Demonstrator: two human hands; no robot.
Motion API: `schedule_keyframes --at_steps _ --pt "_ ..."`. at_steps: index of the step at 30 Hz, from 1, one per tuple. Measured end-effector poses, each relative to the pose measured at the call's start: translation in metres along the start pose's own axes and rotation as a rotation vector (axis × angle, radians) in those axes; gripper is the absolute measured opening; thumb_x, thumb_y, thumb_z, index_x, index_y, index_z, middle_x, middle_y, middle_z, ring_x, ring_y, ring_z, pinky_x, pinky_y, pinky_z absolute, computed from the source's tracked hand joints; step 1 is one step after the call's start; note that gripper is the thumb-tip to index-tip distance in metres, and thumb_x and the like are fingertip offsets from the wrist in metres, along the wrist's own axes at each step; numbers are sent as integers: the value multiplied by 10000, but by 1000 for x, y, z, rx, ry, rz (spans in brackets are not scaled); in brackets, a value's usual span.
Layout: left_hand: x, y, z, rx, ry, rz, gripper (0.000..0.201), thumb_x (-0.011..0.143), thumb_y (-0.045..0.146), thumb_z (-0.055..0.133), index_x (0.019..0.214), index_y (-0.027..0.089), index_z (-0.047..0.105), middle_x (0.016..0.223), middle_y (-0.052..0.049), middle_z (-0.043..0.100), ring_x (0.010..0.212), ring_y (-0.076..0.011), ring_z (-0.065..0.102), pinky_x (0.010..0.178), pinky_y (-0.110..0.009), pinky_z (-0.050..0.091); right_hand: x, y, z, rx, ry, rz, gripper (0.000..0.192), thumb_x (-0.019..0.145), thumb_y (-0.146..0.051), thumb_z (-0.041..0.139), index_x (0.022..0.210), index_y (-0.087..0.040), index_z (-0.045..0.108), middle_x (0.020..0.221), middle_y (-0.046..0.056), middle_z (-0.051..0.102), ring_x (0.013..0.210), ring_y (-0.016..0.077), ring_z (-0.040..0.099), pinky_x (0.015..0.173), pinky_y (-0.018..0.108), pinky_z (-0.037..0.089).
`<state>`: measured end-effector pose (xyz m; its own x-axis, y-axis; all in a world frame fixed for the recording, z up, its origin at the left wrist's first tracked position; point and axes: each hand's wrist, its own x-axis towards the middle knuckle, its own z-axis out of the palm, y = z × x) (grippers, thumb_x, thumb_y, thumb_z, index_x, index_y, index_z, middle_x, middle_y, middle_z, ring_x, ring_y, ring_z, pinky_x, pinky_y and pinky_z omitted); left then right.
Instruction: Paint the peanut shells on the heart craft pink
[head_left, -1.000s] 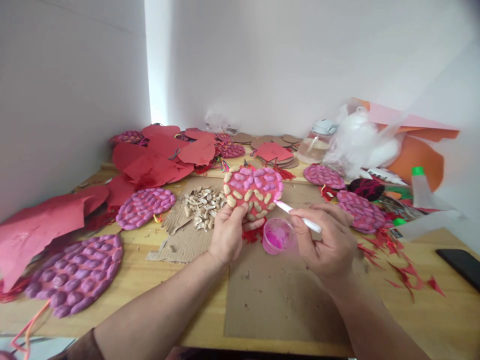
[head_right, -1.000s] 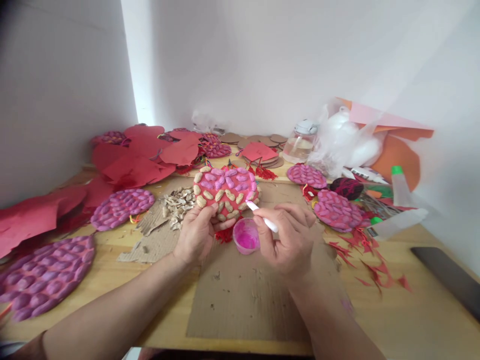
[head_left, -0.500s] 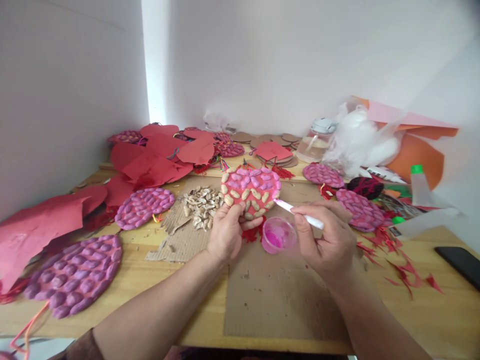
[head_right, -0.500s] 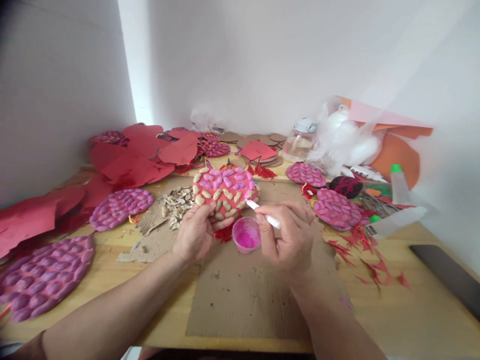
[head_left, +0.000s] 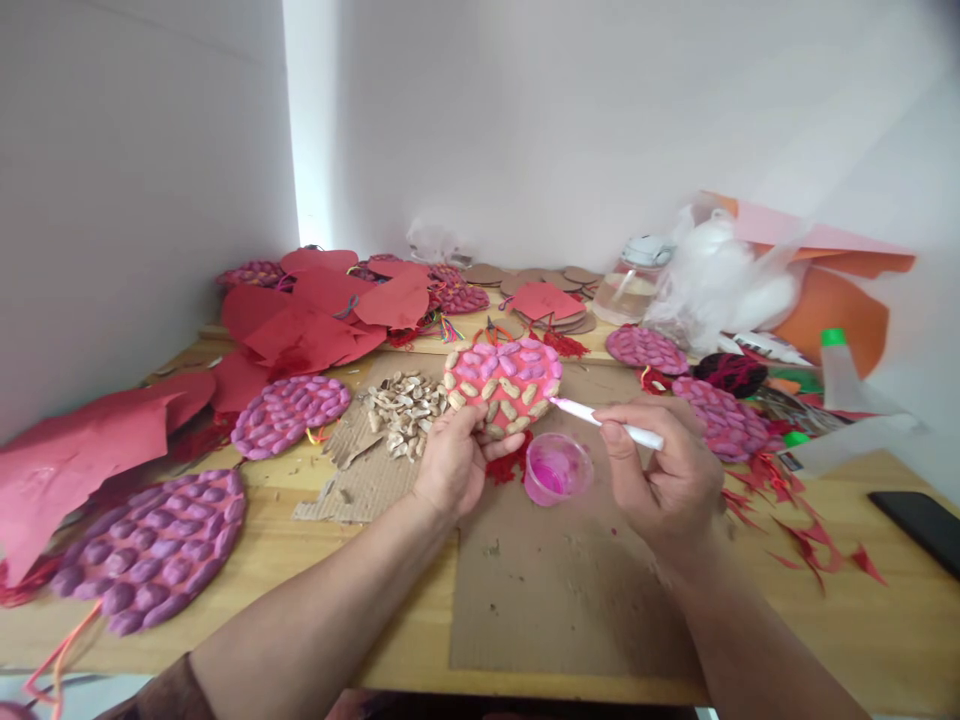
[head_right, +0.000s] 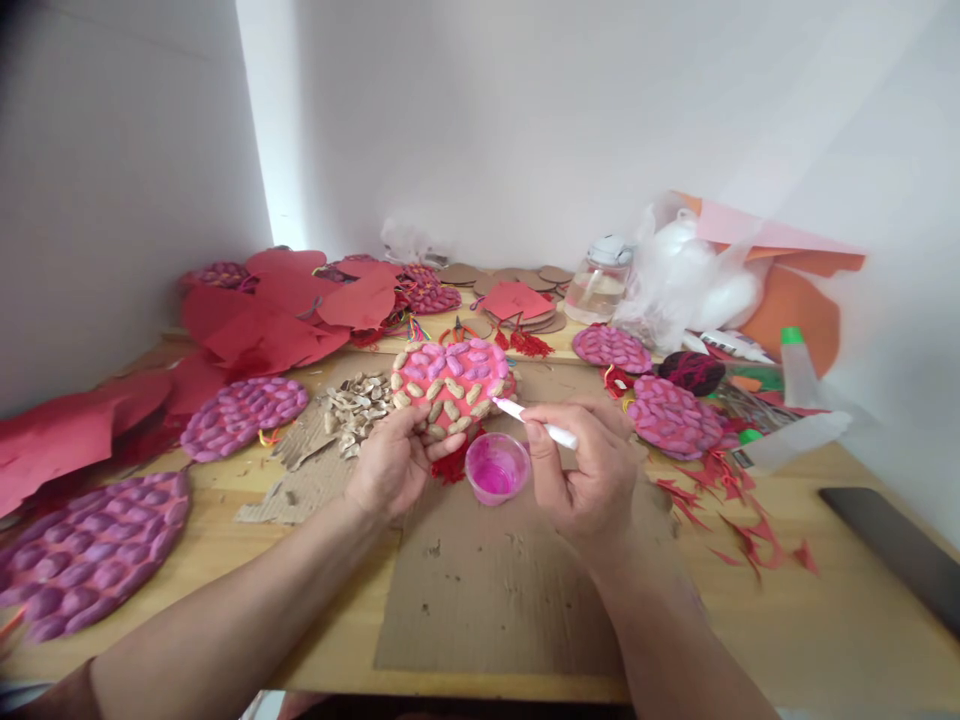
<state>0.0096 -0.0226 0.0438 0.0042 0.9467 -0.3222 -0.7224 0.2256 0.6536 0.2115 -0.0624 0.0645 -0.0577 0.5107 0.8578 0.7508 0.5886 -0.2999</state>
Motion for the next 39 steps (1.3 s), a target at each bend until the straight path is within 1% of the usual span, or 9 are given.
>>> schedule_keyframes --at_steps 5,9,11,13,19,24,31,37,39 --pt "2 3 1 -13 34 31 82 759 130 688 720 160 623 659 -20 689 614 -159 710 635 -286 662 0 1 -9 84 47 76 75 979 -209 681 1009 -243 741 882 30 722 838 205 642 805 400 466" --pt "3 3 2 2 50 42 41 753 130 673 766 161 650 726 -41 736 662 -181 743 645 -303 664 2 -1 -15 151 -114 155 41 996 -253 663 989 -244 703 864 9 698 795 181 634 780 385 442" --pt "3 3 2 12 68 35 40 756 131 672 765 165 653 721 -34 732 657 -174 739 689 -323 672 4 -3 -14 99 -208 100 37 972 -259 698 945 -241 680 820 -8 690 773 174 628 783 384 430" --pt "3 3 2 23 82 33 36 767 135 672 759 166 655 707 -27 723 640 -162 727 718 -335 676 6 -5 -14 51 -249 23 84 953 -259 724 897 -237 664 775 -19 680 740 165 613 772 382 417" --pt "4 4 2 38 83 43 41 796 130 657 762 147 671 724 -45 726 645 -159 723 646 -292 661 10 -7 -16 52 -194 -11 90 945 -220 724 887 -231 656 751 -18 644 740 164 599 740 371 407" --pt "4 3 2 38 73 41 21 777 143 676 795 153 676 707 -36 716 616 -156 715 610 -270 647 9 -8 -14 8 -135 -62 78 937 -218 740 897 -224 674 749 -14 670 738 167 607 754 378 422" --pt "2 2 1 56 32 41 110 741 169 706 842 181 663 697 -15 715 604 -163 705 559 -254 617 8 -11 -8 -94 -209 -145 76 974 -248 712 904 -237 685 749 -15 729 793 202 641 838 424 374" --pt "2 1 1 59 28 22 73 740 167 710 772 175 645 675 -19 697 575 -163 693 579 -282 625 8 -11 -10 -11 -235 -79 67 956 -261 721 909 -250 676 769 -19 726 779 194 651 802 410 401" --pt "2 1 2 66 31 13 75 739 166 712 760 177 641 671 -25 700 575 -175 702 585 -293 628 7 -10 -10 19 -285 -59 68 955 -263 722 909 -257 672 788 -23 735 789 193 654 804 409 405"
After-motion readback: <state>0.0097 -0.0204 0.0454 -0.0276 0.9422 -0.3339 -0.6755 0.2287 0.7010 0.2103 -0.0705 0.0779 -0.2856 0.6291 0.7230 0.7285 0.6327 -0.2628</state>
